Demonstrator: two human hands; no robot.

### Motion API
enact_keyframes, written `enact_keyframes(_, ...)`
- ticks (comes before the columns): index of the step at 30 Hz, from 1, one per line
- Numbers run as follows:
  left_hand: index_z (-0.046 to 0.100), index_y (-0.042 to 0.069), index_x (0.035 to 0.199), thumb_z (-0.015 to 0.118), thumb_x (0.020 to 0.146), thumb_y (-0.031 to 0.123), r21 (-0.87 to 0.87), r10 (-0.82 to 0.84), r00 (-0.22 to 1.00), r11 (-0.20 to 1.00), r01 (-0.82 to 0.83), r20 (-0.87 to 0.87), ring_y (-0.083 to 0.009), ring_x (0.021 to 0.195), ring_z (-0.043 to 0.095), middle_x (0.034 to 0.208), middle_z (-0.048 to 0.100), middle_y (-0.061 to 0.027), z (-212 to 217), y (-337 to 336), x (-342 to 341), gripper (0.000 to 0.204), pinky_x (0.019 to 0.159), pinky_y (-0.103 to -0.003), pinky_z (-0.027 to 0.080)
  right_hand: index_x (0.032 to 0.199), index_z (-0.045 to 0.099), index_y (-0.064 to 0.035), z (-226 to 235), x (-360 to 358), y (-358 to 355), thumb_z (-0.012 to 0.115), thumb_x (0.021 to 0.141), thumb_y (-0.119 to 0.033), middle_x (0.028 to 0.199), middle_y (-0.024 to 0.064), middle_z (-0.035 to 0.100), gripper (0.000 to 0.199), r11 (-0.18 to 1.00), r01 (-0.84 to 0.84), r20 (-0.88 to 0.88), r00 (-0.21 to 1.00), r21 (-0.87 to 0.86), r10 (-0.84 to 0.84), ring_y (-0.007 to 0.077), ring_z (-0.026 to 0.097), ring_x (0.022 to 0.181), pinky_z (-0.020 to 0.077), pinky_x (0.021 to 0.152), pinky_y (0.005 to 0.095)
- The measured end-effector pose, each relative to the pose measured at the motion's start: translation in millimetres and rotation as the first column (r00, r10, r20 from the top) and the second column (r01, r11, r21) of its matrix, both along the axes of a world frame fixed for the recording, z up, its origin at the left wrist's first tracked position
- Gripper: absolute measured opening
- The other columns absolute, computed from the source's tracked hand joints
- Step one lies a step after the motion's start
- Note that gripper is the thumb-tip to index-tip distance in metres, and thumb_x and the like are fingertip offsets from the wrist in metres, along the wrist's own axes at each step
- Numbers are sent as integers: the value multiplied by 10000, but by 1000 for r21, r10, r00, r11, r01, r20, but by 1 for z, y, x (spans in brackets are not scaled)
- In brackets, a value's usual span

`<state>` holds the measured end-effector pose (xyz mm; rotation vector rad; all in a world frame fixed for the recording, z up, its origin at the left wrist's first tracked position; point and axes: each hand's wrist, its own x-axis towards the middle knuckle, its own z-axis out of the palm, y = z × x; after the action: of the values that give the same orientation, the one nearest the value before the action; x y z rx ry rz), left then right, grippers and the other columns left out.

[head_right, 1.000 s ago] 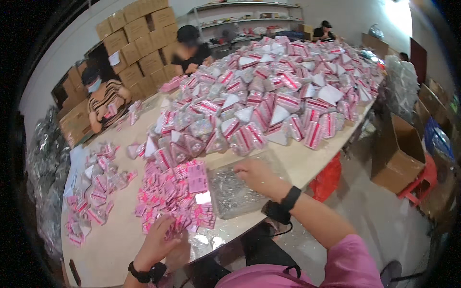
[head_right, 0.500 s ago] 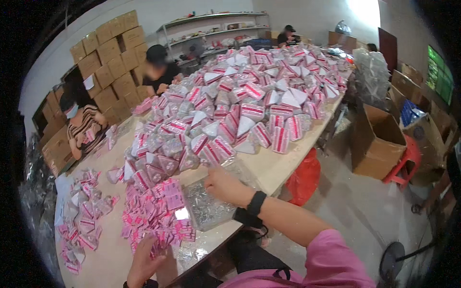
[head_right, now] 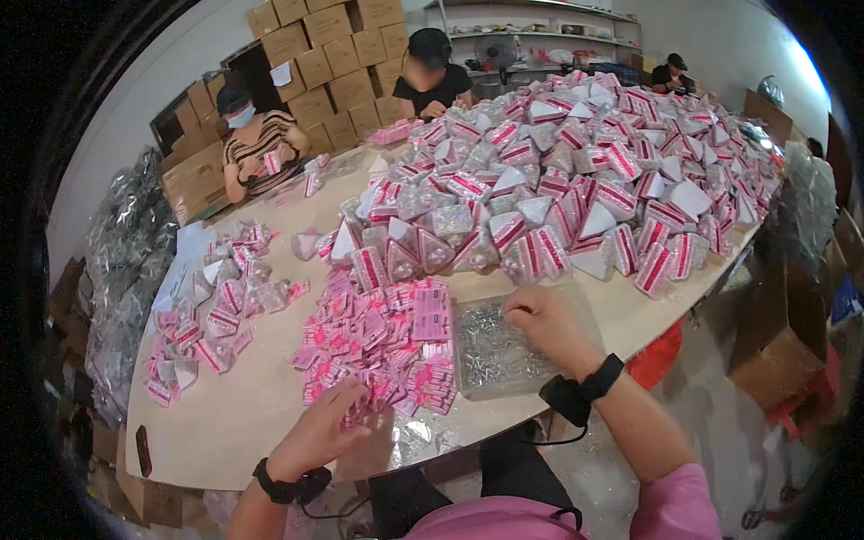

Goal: Manually sort and organize small triangular gift packages and pink sachets on a large work table.

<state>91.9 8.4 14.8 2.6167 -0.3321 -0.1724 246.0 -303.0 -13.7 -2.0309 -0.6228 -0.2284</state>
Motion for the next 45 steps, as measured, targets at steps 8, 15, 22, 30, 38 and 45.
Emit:
enact_keyframes(8, 516, 22, 1184, 671, 769, 196, 77, 15, 987, 997, -27, 158, -346, 1120, 509, 1185, 546, -196, 26, 9, 39, 476, 948, -397, 409, 795, 513, 23, 19, -6, 7, 545, 813, -68, 615, 75, 514, 98, 999, 39, -312, 949, -17, -42, 163, 534, 580, 407, 545, 298)
enact_keyframes(15, 575, 16, 1063, 619, 739, 204, 181, 262, 930, 933, -312, 256, -364, 955, 589, 989, 623, -203, 4, 44, 145, 377, 799, -442, 471, 805, 480, 6, 5, 8, 6, 497, 852, -97, 645, 129, 504, 115, 999, 14, -102, 995, -31, -17, 236, 540, 617, 412, 586, 345)
enact_keyframes(22, 574, -13, 1068, 639, 722, 292, 89, 424, 860, 882, -463, 283, -368, 999, 574, 1046, 598, -242, -29, 83, 185, 466, 834, -438, 466, 868, 468, -4, 9, 10, 8, 485, 855, -74, 700, 170, 520, 73, 992, -13, -111, 994, -122, -1, 327, 558, 693, 424, 628, 399)
enact_keyframes(30, 636, 16, 851, 706, 653, 316, 120, 314, 932, 934, -338, 182, -355, 903, 589, 913, 617, -217, -52, 90, 194, 366, 794, -427, 476, 871, 486, -7, 13, 14, 5, 533, 803, -38, 782, 203, 550, 88, 960, -97, -84, 993, -262, 77, 393, 550, 762, 426, 654, 425)
enact_keyframes(38, 646, -2, 867, 578, 794, 164, 17, 256, 790, 948, -319, 557, -373, 757, 591, 796, 609, -212, -34, 104, 185, 194, 667, -422, 465, 829, 517, -19, 20, 24, 6, 560, 782, -30, 716, 137, 541, 65, 908, -71, 285, 937, -413, 203, 295, 551, 663, 427, 607, 373)
enact_keyframes(45, 636, -6, 861, 563, 854, 145, -263, 453, 690, 891, -370, 565, -272, 574, 574, 704, 604, -170, 6, 84, 159, 168, 561, -347, 462, 880, 464, -9, 27, 16, 19, 506, 840, -87, 820, 206, 553, 96, 865, -80, 134, 977, -496, 168, 416, 542, 819, 421, 698, 477)
